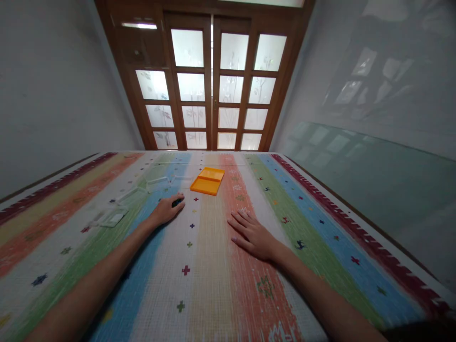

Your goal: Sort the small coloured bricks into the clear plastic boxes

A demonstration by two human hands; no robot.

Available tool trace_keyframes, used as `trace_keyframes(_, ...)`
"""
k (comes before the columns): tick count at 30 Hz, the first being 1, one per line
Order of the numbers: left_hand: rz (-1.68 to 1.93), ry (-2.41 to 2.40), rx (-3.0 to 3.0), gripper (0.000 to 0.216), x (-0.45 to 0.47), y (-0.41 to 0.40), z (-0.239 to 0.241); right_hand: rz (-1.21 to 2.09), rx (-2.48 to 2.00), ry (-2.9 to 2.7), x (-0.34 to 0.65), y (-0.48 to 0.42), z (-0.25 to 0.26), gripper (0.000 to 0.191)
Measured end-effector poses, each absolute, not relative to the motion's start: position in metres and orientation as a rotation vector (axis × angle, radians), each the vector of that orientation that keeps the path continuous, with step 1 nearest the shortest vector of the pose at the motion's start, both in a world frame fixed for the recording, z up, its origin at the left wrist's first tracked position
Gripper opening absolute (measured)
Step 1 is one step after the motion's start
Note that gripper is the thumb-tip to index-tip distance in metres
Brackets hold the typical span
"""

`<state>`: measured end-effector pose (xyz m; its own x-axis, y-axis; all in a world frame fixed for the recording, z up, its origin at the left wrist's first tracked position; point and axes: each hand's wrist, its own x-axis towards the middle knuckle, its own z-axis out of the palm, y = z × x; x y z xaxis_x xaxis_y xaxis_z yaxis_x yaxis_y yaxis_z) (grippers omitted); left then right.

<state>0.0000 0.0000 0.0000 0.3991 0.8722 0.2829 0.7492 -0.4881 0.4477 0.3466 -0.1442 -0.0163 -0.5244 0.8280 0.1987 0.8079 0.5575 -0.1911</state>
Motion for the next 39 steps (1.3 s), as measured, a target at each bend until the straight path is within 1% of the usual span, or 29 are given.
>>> trace_keyframes(9,0.750,1.192,2.438,0.040,0.033,-0.026,0.002,0.094,-1.355,-2.550,0.346,-0.145,-0.014,0.058)
trace_keyframes(20,0.781,0.824,2.443,0.025,0.079,-0.077,0.001,0.068,-1.344,-2.519,0.345,-0.144,-0.018,0.058)
trace_keyframes(30,0.803,0.596,2.405,0.021,0.109,-0.113,0.000,0.145,-1.364,-2.498,0.345,-0.147,-0.014,0.058)
trace_keyframes(35,0.782,0.562,2.424,0.023,0.115,-0.121,0.003,0.148,-1.350,-2.451,0.347,-0.148,-0.015,0.057)
trace_keyframes(39,0.787,0.691,2.369,0.034,0.107,-0.117,0.011,0.123,-1.324,-2.457,0.349,-0.148,-0.016,0.057)
